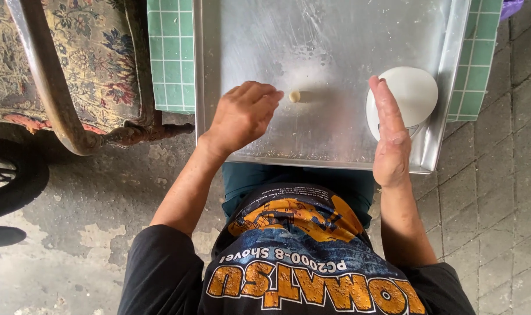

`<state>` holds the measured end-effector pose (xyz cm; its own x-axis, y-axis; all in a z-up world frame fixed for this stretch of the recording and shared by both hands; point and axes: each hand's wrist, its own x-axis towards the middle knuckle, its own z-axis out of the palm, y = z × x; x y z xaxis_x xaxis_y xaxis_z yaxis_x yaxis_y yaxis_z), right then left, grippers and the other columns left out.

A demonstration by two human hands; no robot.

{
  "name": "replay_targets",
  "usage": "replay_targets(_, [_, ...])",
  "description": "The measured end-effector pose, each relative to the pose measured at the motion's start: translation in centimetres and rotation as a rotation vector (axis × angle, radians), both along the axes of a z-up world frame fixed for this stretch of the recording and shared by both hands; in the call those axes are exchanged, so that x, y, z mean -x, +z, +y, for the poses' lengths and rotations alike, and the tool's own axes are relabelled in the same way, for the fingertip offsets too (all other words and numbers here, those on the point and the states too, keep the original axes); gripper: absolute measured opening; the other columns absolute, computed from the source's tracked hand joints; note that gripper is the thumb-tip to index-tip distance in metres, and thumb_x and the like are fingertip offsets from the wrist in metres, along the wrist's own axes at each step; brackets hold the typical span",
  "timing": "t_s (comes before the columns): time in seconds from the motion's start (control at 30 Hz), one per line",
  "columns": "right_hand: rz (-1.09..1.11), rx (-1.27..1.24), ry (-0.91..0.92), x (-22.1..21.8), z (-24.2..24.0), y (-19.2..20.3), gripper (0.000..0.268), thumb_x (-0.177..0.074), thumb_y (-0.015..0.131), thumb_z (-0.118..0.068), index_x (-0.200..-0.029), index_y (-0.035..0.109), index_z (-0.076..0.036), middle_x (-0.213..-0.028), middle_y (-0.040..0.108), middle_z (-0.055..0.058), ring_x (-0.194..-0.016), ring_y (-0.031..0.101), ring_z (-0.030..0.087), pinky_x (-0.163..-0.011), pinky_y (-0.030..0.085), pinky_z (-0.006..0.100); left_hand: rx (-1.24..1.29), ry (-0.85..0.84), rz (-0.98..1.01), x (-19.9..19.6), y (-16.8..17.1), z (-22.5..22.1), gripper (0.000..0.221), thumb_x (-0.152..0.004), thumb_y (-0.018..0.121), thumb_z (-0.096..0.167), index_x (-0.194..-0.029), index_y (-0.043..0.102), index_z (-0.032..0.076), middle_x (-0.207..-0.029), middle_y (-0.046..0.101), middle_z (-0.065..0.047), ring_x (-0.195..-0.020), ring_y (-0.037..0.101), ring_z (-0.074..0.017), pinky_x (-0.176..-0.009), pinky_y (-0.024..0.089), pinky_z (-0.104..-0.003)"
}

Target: Shaping dough into twisted strips by weighing, rolling, and twisting them by hand on a metal tray.

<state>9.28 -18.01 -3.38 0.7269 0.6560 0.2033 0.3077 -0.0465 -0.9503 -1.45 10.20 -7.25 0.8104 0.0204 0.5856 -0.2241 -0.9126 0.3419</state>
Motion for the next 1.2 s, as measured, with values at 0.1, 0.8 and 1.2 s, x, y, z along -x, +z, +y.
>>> replay_targets(0.1, [0.010,-0.013,0.005,0.1,-0.1,0.4,0.078,-0.109,0.011,-0.058,-0.164,0.025,-0.004,-0.170,0.027,0.019,-0.159,0.018,0.029,-0.133,0.010,0.042,-0.116,-0.065,0.061,-0.9,-0.4,-0.4,0.012,-0.091,0.074,0.011,-0.102,0.078,0.015,-0.102,0.071,-0.002,-0.091,0.071,-0.0200,-0.070,0.058,-0.030])
replay_targets(0.8, [-0.043,0.083,0.035,2.9,-2.0,-2.5,0.064,-0.106,0.036,-0.041,-0.150,0.049,0.004,-0.149,0.056,0.022,-0.142,0.048,0.037,-0.121,0.033,0.050,-0.294,-0.077,0.075,-5.8,-3.3,1.3,0.013,-0.091,0.074,0.021,-0.102,0.074,0.015,-0.100,0.069,-0.001,-0.101,0.071,-0.0230,-0.083,0.059,-0.034])
replay_targets(1.2, [-0.500,0.052,-0.037,4.2,-1.4,-5.3,0.045,-0.104,0.053,-0.027,-0.133,0.066,0.005,-0.132,0.068,0.020,-0.126,0.062,0.044,-0.109,0.046,0.054,-0.352,-0.135,0.182,-1.1,-2.7,-0.4,0.037,-0.092,0.068,0.025,-0.125,0.073,0.009,-0.129,0.070,-0.012,-0.120,0.069,-0.0323,-0.096,0.056,-0.046])
